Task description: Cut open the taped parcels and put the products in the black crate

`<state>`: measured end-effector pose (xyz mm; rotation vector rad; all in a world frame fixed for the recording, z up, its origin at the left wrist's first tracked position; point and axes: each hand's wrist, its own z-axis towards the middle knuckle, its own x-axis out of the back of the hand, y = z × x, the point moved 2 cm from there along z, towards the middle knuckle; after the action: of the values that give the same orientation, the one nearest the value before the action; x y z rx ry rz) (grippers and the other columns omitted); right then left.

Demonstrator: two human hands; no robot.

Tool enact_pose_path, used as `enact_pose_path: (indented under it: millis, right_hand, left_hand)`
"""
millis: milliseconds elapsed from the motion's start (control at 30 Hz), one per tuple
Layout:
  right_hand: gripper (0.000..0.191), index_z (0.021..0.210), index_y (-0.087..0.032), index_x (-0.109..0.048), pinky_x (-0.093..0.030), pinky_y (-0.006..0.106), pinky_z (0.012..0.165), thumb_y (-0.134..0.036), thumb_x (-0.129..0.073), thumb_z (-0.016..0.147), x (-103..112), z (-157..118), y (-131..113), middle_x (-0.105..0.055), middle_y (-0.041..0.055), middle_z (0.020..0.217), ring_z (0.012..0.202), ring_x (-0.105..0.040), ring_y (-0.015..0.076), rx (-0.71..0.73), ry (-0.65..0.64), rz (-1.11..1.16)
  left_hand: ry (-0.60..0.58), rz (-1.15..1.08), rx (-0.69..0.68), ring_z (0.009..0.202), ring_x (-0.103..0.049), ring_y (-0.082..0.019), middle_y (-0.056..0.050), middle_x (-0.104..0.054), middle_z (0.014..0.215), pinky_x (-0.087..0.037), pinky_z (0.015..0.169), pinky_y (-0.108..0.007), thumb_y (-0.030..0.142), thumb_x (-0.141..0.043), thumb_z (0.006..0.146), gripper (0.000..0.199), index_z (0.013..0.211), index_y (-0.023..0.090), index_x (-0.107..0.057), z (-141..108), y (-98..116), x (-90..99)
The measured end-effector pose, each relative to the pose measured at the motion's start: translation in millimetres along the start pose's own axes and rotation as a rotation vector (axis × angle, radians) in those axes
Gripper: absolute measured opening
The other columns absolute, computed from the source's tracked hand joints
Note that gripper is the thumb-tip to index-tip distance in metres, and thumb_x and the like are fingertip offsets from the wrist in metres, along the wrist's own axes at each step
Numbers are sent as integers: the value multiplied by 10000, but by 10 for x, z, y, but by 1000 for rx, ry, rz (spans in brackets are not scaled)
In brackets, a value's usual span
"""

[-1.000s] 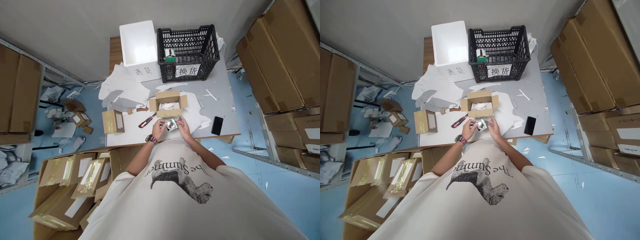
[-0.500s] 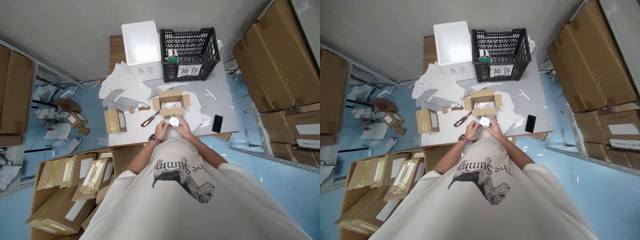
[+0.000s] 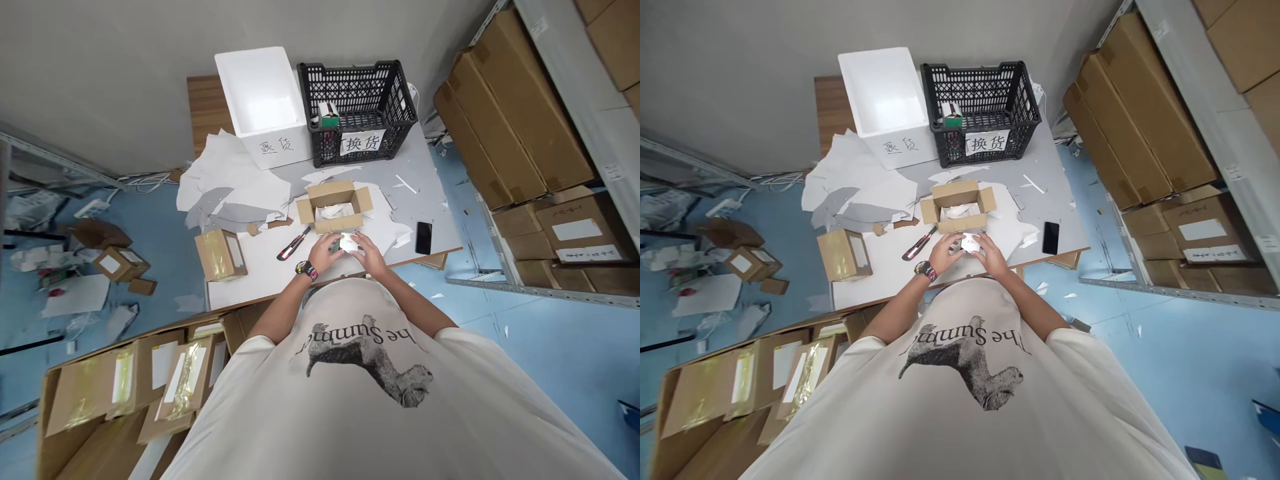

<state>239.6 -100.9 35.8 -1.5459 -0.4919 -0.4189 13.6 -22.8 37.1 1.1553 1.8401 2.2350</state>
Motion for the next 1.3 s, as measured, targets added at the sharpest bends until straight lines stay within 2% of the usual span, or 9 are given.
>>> enact_pose_path:
  millis: [100,200,333,533,633,867,1000,1100,1300]
  right_hand:
    - [549,1699,-330,-634,-529,568,1352,-523,-573,1188,7,-15,-16,-533,127,1804,1698,-503,330,39,-29,-122]
    - [506,1683,-330,-650,-520,563,1360,-450,-526,1208,13,20,-52,-523,120,1812,1695,-511,328,52,-89,-248]
    - [520,1715,-331,-619,-576,572,1304,-406,-488,1218,47,104,-64,-510,125,1824,1672,-541,339,58,-159,-360]
    - [642,1780,-328,-547,-571,590,1307,-476,-651,1164,125,145,-49,-524,150,1810,1631,-582,375,142,-211,-411]
    - [603,1773,-347,-562,-580,592,1298,-427,-617,1179,130,142,-53,-528,132,1812,1608,-607,369,134,-205,-430]
    - [592,1781,-400,-555,-606,579,1270,-455,-589,1193,89,120,-39,-486,106,1845,1543,-656,346,142,-188,-393]
    - [590,1800,-425,-520,-594,583,1280,-458,-536,1211,68,104,31,-440,81,1874,1593,-609,335,156,-192,-351]
    - [587,1787,-407,-543,-563,590,1312,-462,-546,1203,73,110,83,-429,85,1875,1607,-595,337,175,-207,-318]
    - [737,1811,-352,-498,-537,592,1335,-408,-704,1105,200,193,107,-568,135,1740,1629,-564,356,218,-253,-248]
  left_hand:
    - [-54,9,-91,1453,-687,-321,-136,-688,1578,-589,1245,-494,292,-881,950,591,1517,251,-721,70,-48,-25]
    - [-75,10,-133,1534,-635,-342,-145,-689,1599,-522,1319,-528,278,-910,930,625,1518,240,-703,109,-67,-47]
    - [-44,27,-86,1487,-666,-342,-147,-722,1567,-530,1298,-530,280,-909,936,619,1512,229,-687,93,-69,-46]
    - [-44,16,-27,1374,-724,-326,-138,-721,1582,-593,1201,-497,286,-899,949,687,1586,241,-648,34,-111,-25]
    - [-42,17,-27,1325,-746,-322,-135,-736,1552,-609,1166,-486,271,-912,934,737,1613,237,-625,35,-165,-35]
    - [-19,37,-14,1256,-768,-327,-156,-727,1558,-616,1154,-506,359,-944,923,804,1638,228,-599,62,-224,-115]
    - [5,18,-13,1254,-764,-326,-158,-724,1544,-617,1155,-506,416,-934,938,760,1604,230,-619,36,-203,-151]
    - [10,4,15,1252,-764,-329,-162,-731,1520,-628,1135,-506,378,-942,912,752,1571,218,-619,34,-202,-172]
    - [-62,25,90,1296,-756,-351,-159,-765,1447,-634,1119,-506,302,-952,840,739,1493,206,-620,57,-229,-222]
